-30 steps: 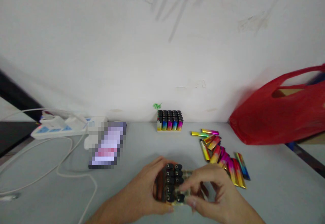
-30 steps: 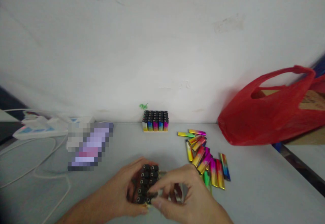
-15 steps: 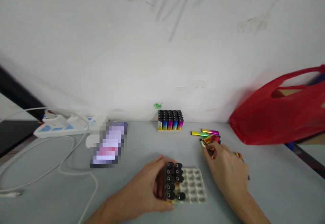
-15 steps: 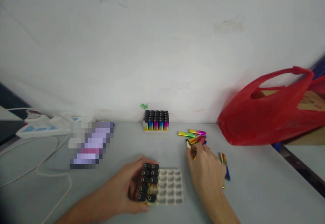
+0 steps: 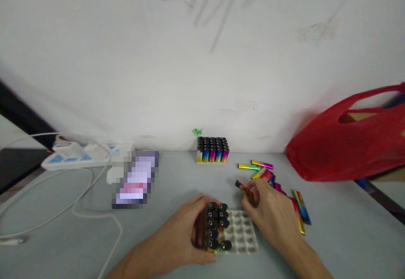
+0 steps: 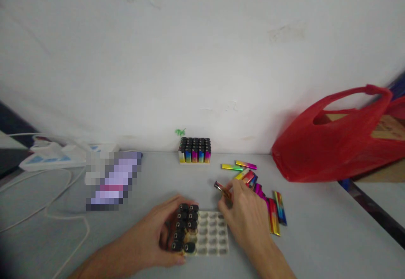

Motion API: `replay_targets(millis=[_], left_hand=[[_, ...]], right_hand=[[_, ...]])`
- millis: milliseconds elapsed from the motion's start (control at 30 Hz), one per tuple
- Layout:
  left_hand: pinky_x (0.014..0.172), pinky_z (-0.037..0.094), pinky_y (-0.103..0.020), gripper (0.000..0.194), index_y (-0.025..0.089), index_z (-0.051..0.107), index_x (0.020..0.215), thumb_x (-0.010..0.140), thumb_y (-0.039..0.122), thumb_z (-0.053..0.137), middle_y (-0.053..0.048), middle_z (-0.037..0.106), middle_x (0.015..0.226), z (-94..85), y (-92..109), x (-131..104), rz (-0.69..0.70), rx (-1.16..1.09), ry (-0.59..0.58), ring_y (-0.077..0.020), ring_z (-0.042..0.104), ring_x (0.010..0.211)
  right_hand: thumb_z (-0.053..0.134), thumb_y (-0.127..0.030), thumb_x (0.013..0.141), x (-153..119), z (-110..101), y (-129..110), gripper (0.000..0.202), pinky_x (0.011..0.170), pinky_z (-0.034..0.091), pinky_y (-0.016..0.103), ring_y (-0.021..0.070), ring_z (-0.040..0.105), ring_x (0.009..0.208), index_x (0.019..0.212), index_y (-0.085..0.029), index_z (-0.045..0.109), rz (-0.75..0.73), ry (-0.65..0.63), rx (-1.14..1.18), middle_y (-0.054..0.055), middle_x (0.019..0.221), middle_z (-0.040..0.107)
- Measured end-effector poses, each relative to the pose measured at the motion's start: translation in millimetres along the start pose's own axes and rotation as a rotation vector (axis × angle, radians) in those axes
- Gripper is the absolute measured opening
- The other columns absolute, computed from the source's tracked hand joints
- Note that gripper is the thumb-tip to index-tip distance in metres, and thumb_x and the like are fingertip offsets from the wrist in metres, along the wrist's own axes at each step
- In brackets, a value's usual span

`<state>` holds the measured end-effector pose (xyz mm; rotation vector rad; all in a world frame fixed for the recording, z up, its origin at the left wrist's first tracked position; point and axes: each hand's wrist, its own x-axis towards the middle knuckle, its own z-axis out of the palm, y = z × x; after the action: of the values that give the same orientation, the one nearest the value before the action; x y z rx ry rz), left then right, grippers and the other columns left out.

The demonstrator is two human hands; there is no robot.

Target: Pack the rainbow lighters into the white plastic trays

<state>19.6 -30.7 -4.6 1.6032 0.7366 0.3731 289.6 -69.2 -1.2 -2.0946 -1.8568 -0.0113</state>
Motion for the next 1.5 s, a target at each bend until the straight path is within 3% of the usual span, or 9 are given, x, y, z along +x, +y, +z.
replay_targets(millis=[133,267,467,567,667,767,933,1067,1500], left_hand=[[0.083,0.059,-0.032,0.086,0.028,0.061,0.144,0.067,0.012,0.097,-0.005,0.068,0.128,0.0,0.5,0.3,-0.019,-0.018,-0.02,-0.0266,0.071,0.105],[0.084,0.059,-0.033,0.087,0.028,0.062,0.144,0.066,0.013,0.098,-0.005,0.068,0.126,0.0,0.2,1.1,-0.014,0.008,-0.009,-0.0272,0.071,0.104],[0.095,0.058,-0.038,0.085,0.027,0.064,0.142,0.066,0.012,0.098,-0.005,0.068,0.131,-0.6,2.5,-0.3,0.004,0.013,0.003,-0.0309,0.07,0.116],[0.091,0.059,-0.036,0.084,0.028,0.064,0.142,0.067,0.013,0.098,-0.005,0.069,0.129,-1.4,4.3,-0.7,-0.015,0.041,0.007,-0.0291,0.07,0.11],[0.091,0.059,-0.036,0.086,0.028,0.064,0.143,0.066,0.014,0.099,-0.005,0.069,0.13,-2.2,4.5,-0.3,0.005,0.061,0.009,-0.0292,0.069,0.111],[0.099,0.058,-0.039,0.082,0.028,0.066,0.14,0.066,0.015,0.1,-0.005,0.07,0.129,-2.3,2.9,0.6,0.036,0.075,0.018,-0.0299,0.068,0.115],[0.091,0.06,-0.035,0.085,0.027,0.063,0.143,0.067,0.017,0.1,-0.005,0.069,0.128,-1.2,-0.2,0.4,0.024,0.024,-0.005,-0.0284,0.071,0.11],[0.097,0.058,-0.036,0.083,0.027,0.064,0.141,0.067,0.013,0.099,-0.004,0.068,0.13,-0.7,0.0,0.1,0.014,0.021,0.01,-0.0276,0.07,0.114],[0.103,0.056,-0.039,0.084,0.027,0.065,0.14,0.066,0.011,0.099,-0.004,0.069,0.13,-0.7,-0.6,0.9,0.037,0.007,0.012,-0.0291,0.069,0.117]], right_hand=[[0.058,-0.037,0.106,-3.2,-0.2,0.4,0.019,0.066,0.034,0.035,0.0268,0.068,0.074,0.093,-0.024,0.06,-0.036,0.041,0.158,0.005,0.083,0.071],[0.051,-0.055,0.112,-6.3,-5.1,-3.7,0.039,0.072,0.04,0.035,0.0247,0.061,0.077,0.088,-0.025,0.057,0.027,0.055,0.497,0.004,0.083,0.066],[0.055,-0.06,0.111,-4.5,-7.3,-6.5,0.039,0.089,0.049,0.034,0.023,0.063,0.094,0.101,-0.023,0.064,0.173,-0.126,1.117,0.004,0.098,0.068],[0.059,-0.062,0.11,-2.2,-5.2,-9.7,0.038,0.073,0.048,0.029,0.0172,0.059,0.076,0.111,-0.024,0.064,0.218,-0.251,1.466,0.0,0.089,0.063],[0.062,-0.069,0.105,-1.7,-4.6,-12.8,0.046,0.05,0.03,0.024,0.0114,0.033,0.054,0.11,-0.023,0.065,0.304,-0.409,1.682,-0.006,0.071,0.047],[0.062,-0.075,0.102,-3.0,-6.0,-13.2,0.057,0.048,0.017,0.023,0.0105,0.015,0.055,0.084,-0.021,0.059,0.359,-0.555,1.76,-0.01,0.065,0.029],[0.068,-0.07,0.098,-3.5,-8.4,-11.6,0.065,0.048,0.014,0.025,0.0097,0.01,0.054,0.064,-0.024,0.037,0.307,-0.629,1.868,-0.01,0.062,0.022],[0.068,-0.068,0.097,-4.0,-7.1,-11.0,0.066,0.044,0.014,0.026,0.0084,0.011,0.048,0.061,-0.026,0.032,0.313,-0.651,1.903,-0.011,0.056,0.021],[0.069,-0.07,0.097,-5.5,-6.6,-16.0,0.063,0.046,0.012,0.025,0.0087,0.009,0.05,0.067,-0.024,0.038,0.323,-0.668,1.911,-0.012,0.06,0.019]])
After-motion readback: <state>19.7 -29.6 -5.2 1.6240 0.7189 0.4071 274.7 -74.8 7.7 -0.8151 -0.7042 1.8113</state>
